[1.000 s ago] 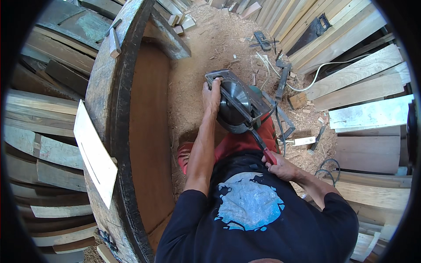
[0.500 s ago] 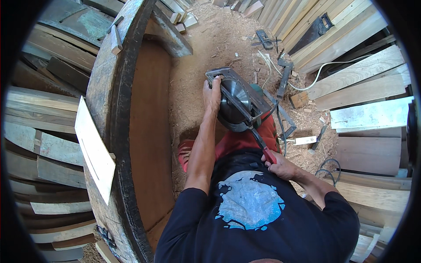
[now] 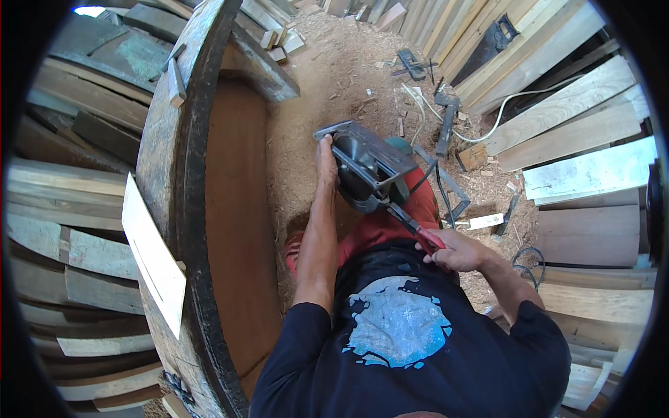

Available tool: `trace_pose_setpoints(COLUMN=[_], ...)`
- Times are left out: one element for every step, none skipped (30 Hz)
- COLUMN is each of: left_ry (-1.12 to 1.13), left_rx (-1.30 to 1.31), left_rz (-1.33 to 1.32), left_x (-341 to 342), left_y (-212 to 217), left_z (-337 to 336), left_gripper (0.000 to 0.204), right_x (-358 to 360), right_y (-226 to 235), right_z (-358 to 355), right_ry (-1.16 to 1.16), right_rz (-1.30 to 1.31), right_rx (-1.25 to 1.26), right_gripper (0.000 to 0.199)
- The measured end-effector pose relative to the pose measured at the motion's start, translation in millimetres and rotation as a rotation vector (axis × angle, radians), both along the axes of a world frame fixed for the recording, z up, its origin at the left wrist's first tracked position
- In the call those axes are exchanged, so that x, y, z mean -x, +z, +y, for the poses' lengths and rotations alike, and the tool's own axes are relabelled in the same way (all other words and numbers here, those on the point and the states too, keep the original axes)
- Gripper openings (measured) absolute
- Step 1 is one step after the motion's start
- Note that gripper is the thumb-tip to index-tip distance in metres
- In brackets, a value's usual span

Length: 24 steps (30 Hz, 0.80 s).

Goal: The person aligns a wooden guide on a circular saw, checks its position with an L-square ruler, tests it against wooden boards, and removes the wooden guide to adjust the circular saw with pliers.

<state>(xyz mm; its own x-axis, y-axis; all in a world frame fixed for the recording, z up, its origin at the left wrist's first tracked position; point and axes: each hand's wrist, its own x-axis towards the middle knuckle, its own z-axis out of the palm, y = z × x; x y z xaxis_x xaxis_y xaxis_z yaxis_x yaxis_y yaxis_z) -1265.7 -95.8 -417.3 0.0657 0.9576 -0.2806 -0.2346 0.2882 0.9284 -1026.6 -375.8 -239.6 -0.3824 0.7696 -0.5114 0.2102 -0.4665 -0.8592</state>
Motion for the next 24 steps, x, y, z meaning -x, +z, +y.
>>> trace_pose_setpoints(left_ry=[-0.012,-0.023,-0.017,-0.019,-0.032,-0.047,-0.035,-0.036,-0.033,-0.029,-0.034,-0.023,-0.012,-0.016,-0.011,-0.007,-0.008,-0.032,-0.055,-0.056,-0.060,-0.063,-0.064,-0.061], left_rx=[0.051,0.103,0.110,0.111,0.113,0.114,0.109,0.110,0.119,0.128,0.131,0.142,0.153,0.155,0.154,0.153,0.154,0.165,0.176,0.175,0.170,0.165,0.163,0.154], left_rz=[-0.071,-0.142,-0.141,-0.140,-0.165,-0.188,-0.186,-0.182,-0.199,-0.215,-0.213,-0.226,-0.239,-0.237,-0.218,-0.200,-0.198,-0.240,-0.283,-0.282,-0.284,-0.287,-0.288,-0.277], left_x=[-4,-7,-5,-2,2,3,3,5,5,4,2,1,-1,-1,-1,0,2,4,5,5,5,4,4,3], left_y=[1,3,-1,-4,-7,-7,-8,-8,-7,-6,-5,-3,0,2,4,6,7,8,8,9,9,10,11,12], left_z=[-2,-2,-1,1,5,7,7,6,5,4,3,2,0,-1,-1,-2,-3,-4,-5,-6,-7,-7,-8,-9], left_gripper=[0.051,0.054,0.056,0.056,0.056,0.057,0.057,0.057,0.057,0.057,0.057,0.057,0.056,0.056,0.056,0.055,0.055,0.052,0.050,0.050,0.050,0.049,0.049,0.049], right_x=[-6,-10,-14,-16,-17,-18,-18,-14,-10,-8,-7,-7,-6,-6,-6,-6,-6,-5,-5,-7,-10,-12,-14,-16], right_y=[9,13,9,9,8,6,-5,-9,-12,-15,-19,-23,-25,-24,-21,-19,-16,-13,-11,-15,-21,-24,-25,-26], right_z=[3,3,1,-2,-4,-6,-9,-10,-10,-10,-10,-10,-11,-12,-13,-14,-14,-14,-14,-17,-20,-23,-23,-20], right_ry=[-0.010,-0.017,-0.003,-0.005,-0.125,-0.247,-0.277,-0.278,-0.339,-0.399,-0.404,-0.381,-0.358,-0.361,-0.367,-0.372,-0.373,-0.380,-0.386,-0.386,-0.355,-0.324,-0.324,-0.225], right_rz=[0.039,0.079,0.090,0.091,0.164,0.239,0.262,0.266,0.269,0.273,0.276,0.286,0.297,0.299,0.347,0.395,0.398,0.460,0.522,0.523,0.534,0.544,0.543,0.419], right_rx=[0.107,0.214,0.167,0.169,0.244,0.319,0.302,0.302,0.327,0.351,0.353,0.376,0.399,0.400,0.385,0.369,0.370,0.349,0.327,0.326,0.292,0.257,0.256,0.209], right_gripper=[0.029,0.031,0.033,0.033,0.034,0.036,0.037,0.037,0.033,0.030,0.030,0.024,0.019,0.019,0.017,0.015,0.015,0.015,0.015,0.015,0.018,0.021,0.021,0.021])
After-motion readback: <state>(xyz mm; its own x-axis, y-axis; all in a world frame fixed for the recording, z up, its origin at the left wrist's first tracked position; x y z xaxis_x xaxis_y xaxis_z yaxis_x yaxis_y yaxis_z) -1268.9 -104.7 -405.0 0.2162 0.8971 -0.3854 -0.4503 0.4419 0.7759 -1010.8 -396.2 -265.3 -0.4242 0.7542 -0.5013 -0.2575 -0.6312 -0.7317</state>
